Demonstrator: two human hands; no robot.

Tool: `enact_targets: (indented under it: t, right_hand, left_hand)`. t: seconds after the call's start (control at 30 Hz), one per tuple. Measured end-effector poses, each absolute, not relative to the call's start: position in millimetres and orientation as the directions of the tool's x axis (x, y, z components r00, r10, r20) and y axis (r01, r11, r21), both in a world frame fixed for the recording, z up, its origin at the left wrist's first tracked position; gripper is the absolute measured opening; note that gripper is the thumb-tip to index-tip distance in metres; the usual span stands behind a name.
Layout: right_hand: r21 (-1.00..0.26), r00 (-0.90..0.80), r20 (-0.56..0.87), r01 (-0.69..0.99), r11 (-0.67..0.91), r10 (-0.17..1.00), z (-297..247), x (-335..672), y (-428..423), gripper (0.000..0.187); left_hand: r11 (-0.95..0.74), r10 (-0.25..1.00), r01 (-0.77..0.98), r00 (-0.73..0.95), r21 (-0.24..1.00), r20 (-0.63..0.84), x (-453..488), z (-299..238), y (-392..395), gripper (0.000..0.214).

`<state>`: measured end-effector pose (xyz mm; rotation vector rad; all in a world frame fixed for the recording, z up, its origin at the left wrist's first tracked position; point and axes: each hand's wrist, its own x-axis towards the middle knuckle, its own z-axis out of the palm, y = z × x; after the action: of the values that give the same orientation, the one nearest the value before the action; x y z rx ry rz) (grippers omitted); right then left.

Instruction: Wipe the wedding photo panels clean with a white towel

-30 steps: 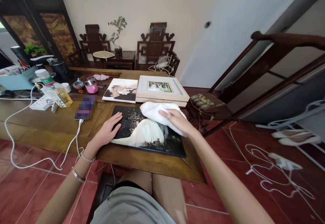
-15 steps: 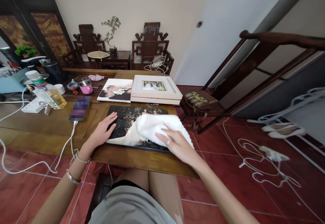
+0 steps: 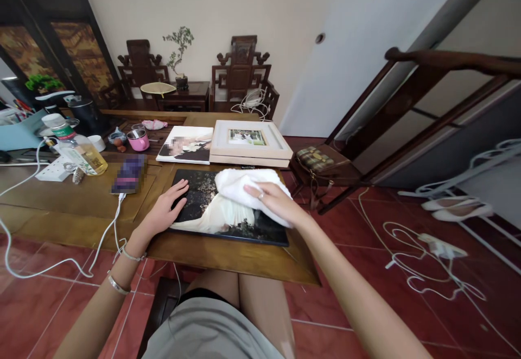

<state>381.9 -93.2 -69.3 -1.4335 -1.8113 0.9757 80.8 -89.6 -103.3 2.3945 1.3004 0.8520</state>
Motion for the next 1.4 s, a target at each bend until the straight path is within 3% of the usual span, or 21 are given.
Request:
enact_targets:
  t: [0.2,0.57,0.73,1.1,1.27,1.4]
  right_hand:
    - [-0.866,-0.156,0.063,0.483,0.132,0.986,-75,381,-80,0.053]
    - [-0.764,-0.213,-0.006,0.631,0.133,0.977,-68,368,-204,0.052]
    - [-0.790,-0.265,0.009,0.590,0.169,0.964,-66,372,-167,0.051]
    - [-0.843,-0.118,0.134,0.509,0.175,0.984,-82,381,-70,0.051]
    - [-0.791,-0.129,0.147,0.579,0.195,0.981,-80,371,-124,0.050]
    - [-0.769,-0.181,0.080,0.614,0.176,0.980,-72,363,-182,0.048]
  left_hand:
    - [-0.544,0.838,0.664,0.411,0.512,0.358,81,-103,-90,0.038]
    - [-0.550,0.834,0.674,0.418,0.493,0.360,82,-105,-90,0.039]
    - [-0.556,0.830,0.667,0.418,0.496,0.369,81,-105,-90,0.038]
    - [-0.550,0.835,0.657,0.417,0.516,0.358,80,-103,-90,0.038]
    - [-0.549,0.836,0.653,0.416,0.522,0.358,81,-103,-90,0.039]
    - [-0.541,0.840,0.662,0.405,0.518,0.360,82,-104,-91,0.037]
